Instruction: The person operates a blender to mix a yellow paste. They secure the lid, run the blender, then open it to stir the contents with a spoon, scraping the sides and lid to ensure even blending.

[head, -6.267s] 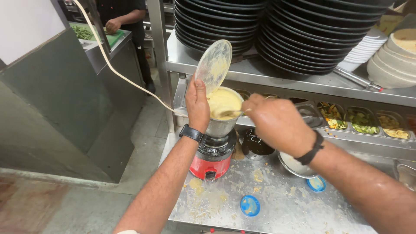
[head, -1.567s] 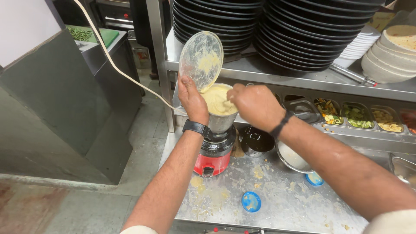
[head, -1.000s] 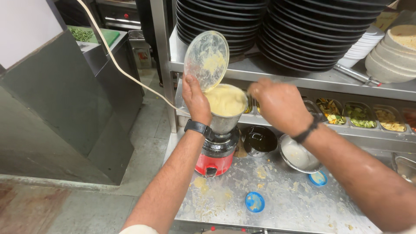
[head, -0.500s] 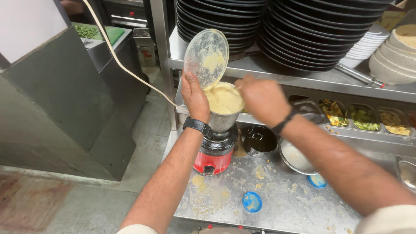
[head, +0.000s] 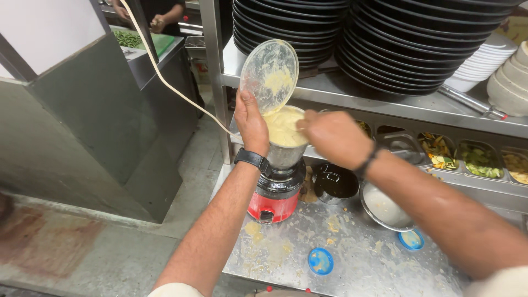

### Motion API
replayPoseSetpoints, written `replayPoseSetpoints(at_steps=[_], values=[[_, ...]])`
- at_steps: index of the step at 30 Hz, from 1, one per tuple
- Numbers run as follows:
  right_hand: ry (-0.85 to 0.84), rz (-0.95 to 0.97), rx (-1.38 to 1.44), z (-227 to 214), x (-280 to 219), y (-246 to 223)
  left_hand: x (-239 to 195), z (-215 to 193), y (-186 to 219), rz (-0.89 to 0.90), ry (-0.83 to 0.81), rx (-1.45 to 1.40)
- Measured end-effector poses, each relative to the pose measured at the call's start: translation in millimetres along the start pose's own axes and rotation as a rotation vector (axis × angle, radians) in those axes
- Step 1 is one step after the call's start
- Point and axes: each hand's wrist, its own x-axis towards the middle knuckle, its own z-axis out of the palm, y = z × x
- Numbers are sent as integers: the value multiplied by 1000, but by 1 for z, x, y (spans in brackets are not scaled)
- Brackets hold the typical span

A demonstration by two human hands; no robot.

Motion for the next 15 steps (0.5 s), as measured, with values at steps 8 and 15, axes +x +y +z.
replayPoseSetpoints(at_steps=[8, 15], values=[[11, 143, 121, -11, -24, -6, -4, 1, 1, -93, 12, -45], [-42, 258, 27, 1, -21, -5, -2, 1, 2, -68, 13, -20]])
